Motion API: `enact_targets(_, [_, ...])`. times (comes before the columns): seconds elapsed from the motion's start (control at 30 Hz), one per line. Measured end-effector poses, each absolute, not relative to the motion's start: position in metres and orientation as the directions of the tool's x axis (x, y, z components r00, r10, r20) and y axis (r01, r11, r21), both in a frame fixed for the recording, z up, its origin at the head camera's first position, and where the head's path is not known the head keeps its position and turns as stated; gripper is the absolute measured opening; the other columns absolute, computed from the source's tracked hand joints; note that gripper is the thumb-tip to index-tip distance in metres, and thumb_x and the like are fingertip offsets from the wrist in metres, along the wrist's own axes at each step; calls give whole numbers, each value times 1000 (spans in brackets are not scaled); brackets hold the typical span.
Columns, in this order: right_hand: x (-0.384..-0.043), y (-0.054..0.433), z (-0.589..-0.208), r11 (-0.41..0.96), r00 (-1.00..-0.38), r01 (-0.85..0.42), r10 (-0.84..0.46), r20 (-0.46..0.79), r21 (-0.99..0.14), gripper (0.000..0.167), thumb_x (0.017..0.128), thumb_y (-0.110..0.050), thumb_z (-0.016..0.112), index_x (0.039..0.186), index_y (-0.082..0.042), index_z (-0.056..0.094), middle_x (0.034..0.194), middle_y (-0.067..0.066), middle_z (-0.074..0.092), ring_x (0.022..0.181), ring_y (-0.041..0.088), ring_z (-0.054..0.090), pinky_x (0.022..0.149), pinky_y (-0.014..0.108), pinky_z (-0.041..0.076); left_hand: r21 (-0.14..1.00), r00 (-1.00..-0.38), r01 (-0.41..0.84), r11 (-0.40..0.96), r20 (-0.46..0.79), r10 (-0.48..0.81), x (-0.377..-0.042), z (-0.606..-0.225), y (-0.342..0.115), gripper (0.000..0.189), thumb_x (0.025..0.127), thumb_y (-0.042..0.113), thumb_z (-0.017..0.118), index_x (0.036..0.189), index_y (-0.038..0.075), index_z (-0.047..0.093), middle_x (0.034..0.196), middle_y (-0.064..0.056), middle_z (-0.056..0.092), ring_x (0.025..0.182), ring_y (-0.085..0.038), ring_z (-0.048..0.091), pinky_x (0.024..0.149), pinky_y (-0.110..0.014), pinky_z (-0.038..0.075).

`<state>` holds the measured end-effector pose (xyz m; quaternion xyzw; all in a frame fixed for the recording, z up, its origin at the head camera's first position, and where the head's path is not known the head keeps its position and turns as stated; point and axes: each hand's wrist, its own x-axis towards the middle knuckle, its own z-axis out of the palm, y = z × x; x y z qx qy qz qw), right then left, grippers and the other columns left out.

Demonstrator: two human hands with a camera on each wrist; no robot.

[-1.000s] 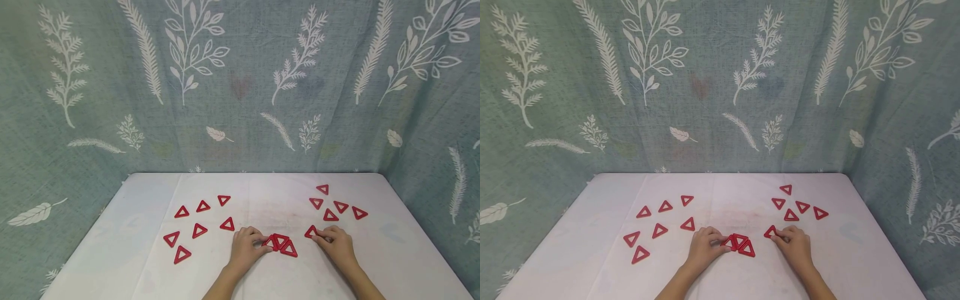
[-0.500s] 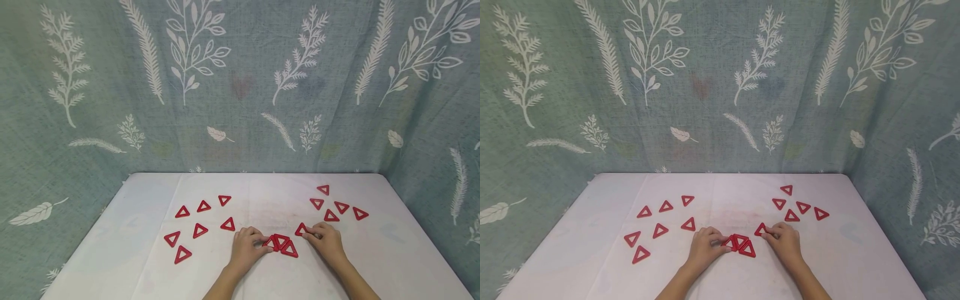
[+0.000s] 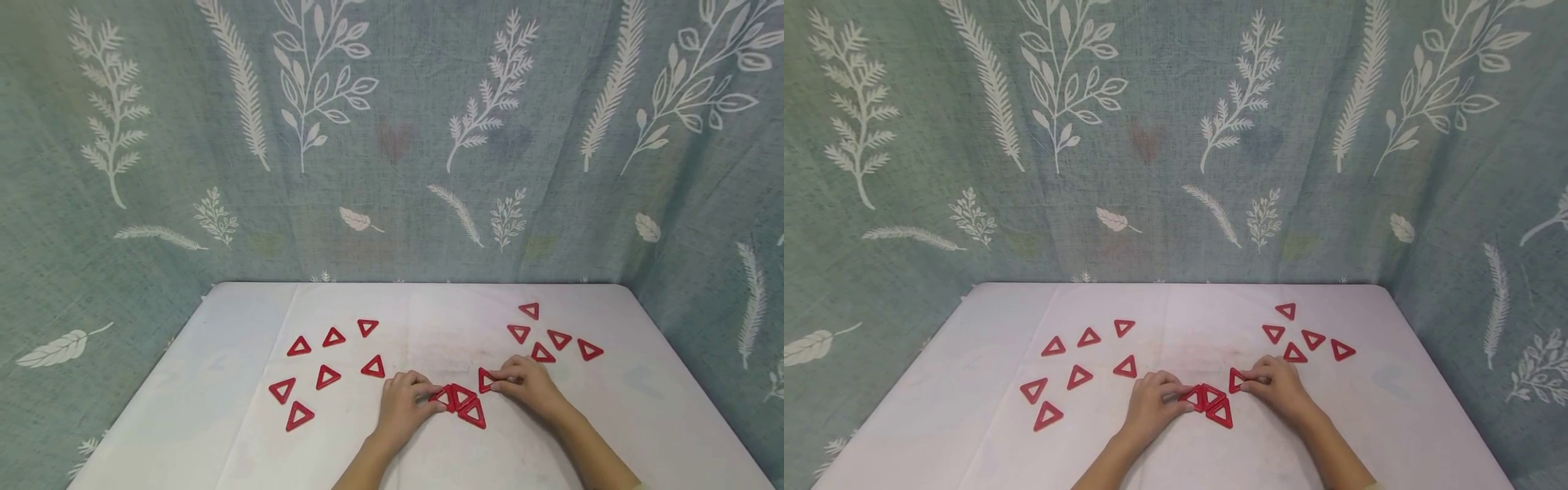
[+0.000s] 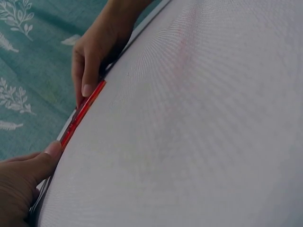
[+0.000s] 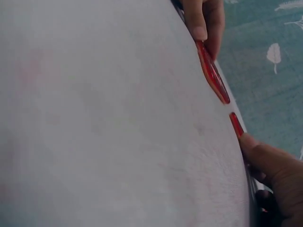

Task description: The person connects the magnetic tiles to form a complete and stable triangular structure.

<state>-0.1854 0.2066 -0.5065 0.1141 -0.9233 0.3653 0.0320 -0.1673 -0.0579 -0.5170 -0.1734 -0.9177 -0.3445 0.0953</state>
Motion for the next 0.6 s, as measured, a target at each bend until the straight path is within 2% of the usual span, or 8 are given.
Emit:
enact_targets(0.2, [-193, 212, -505, 672, -940, -312, -323, 113, -672, 25, 78, -27, 77, 102, -19, 76, 91, -10, 59, 88, 8, 49, 75, 30, 41, 574, -909, 414, 706, 300, 289, -166, -516, -59, 28, 73, 37, 78, 99, 29, 76, 89, 15, 56, 85, -6, 47, 77, -31, 33])
enact_targets(0.47, [-200, 216, -505, 629, -875, -424, -470, 116, -652, 27, 80, -32, 74, 106, -22, 74, 91, -13, 57, 85, 5, 43, 76, 36, 32, 578, -911, 413, 704, 262, 319, -167, -516, -62, 27, 76, 38, 76, 102, 31, 74, 92, 16, 54, 87, -6, 45, 78, -31, 31])
enact_targets(0.6, [-199, 216, -504, 623, -864, -440, -491, 115, -646, 30, 78, -34, 76, 105, -23, 75, 91, -13, 54, 84, 5, 40, 75, 37, 28, 570, -902, 432, 699, 263, 342, -168, -517, -62, 28, 76, 40, 75, 103, 32, 74, 94, 15, 53, 88, -6, 44, 78, -31, 30])
